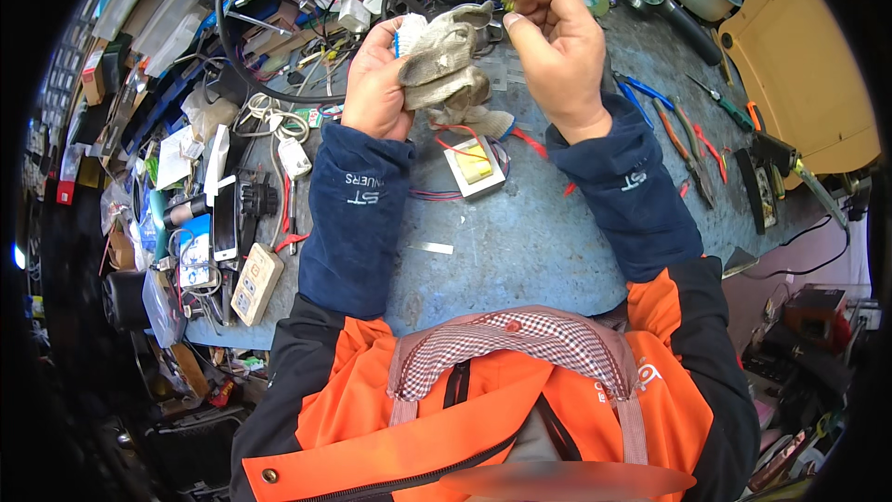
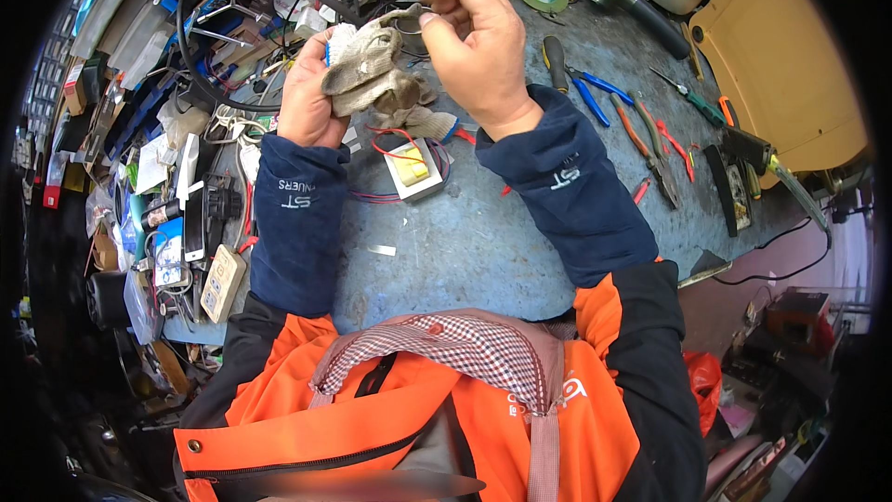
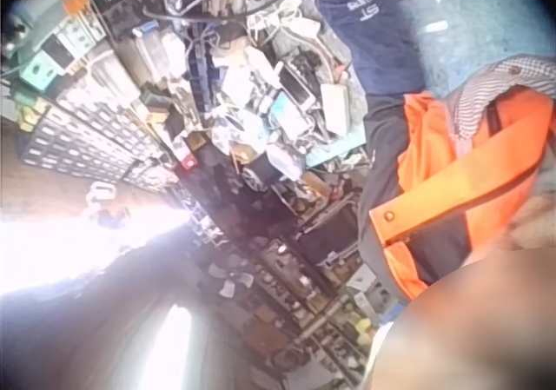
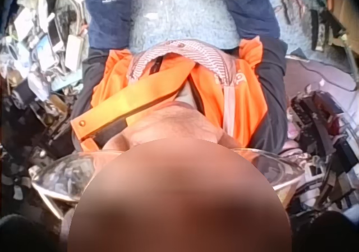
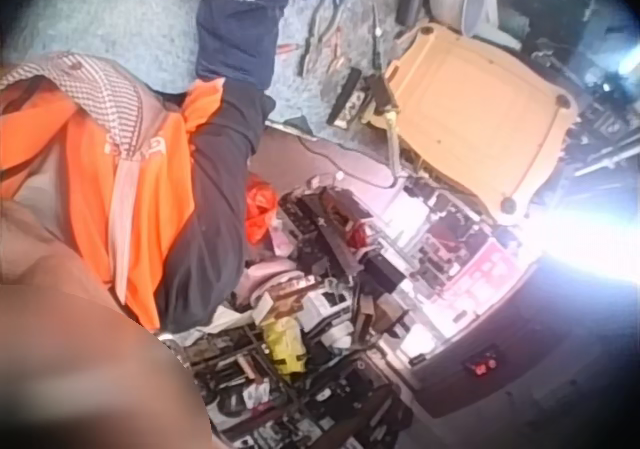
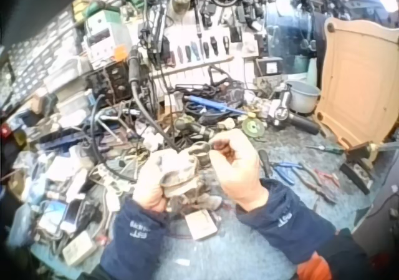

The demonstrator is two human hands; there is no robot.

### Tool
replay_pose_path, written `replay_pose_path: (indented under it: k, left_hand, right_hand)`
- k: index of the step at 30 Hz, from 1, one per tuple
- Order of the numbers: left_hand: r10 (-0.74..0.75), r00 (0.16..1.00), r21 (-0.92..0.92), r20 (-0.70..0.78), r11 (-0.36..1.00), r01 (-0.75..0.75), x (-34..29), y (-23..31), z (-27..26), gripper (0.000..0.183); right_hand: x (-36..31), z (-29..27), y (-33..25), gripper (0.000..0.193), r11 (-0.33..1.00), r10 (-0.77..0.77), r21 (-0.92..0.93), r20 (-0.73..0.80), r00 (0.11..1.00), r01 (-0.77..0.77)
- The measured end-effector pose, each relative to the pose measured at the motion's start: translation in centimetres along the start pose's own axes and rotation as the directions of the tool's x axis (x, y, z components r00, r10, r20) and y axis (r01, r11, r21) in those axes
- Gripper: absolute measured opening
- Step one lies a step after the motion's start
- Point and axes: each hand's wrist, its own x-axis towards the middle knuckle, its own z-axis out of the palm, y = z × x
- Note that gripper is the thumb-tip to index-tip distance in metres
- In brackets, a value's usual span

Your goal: The person uses a utility knife to carefully cut and trim wires on a small white electronic component. They put on work gloves and continue to adjust and trim the wires on the component.

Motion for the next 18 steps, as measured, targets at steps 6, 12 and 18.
replay_pose_path:
  k: [6,12,18]
  left_hand:
    - [-0.001,1.0,-0.002,0.009,1.0,0.001,-0.1,0.6,0.3,0.05]
    - [-0.03,0.999,0.108,0.022,0.994,0.027,-0.5,1.5,1.0,0.054]
    - [-0.027,0.998,0.149,-0.061,0.988,0.036,-0.4,1.5,0.7,0.051]
  right_hand:
    - [-0.2,0.1,-2.1,0.012,0.927,-0.105,-0.331,0.227,0.968,0.179]
    - [-0.5,0.3,-0.7,0.014,0.985,0.102,-0.156,0.216,0.971,-0.069]
    - [-1.0,0.9,-0.7,0.006,0.822,-0.172,-0.515,0.18,0.969,0.241]
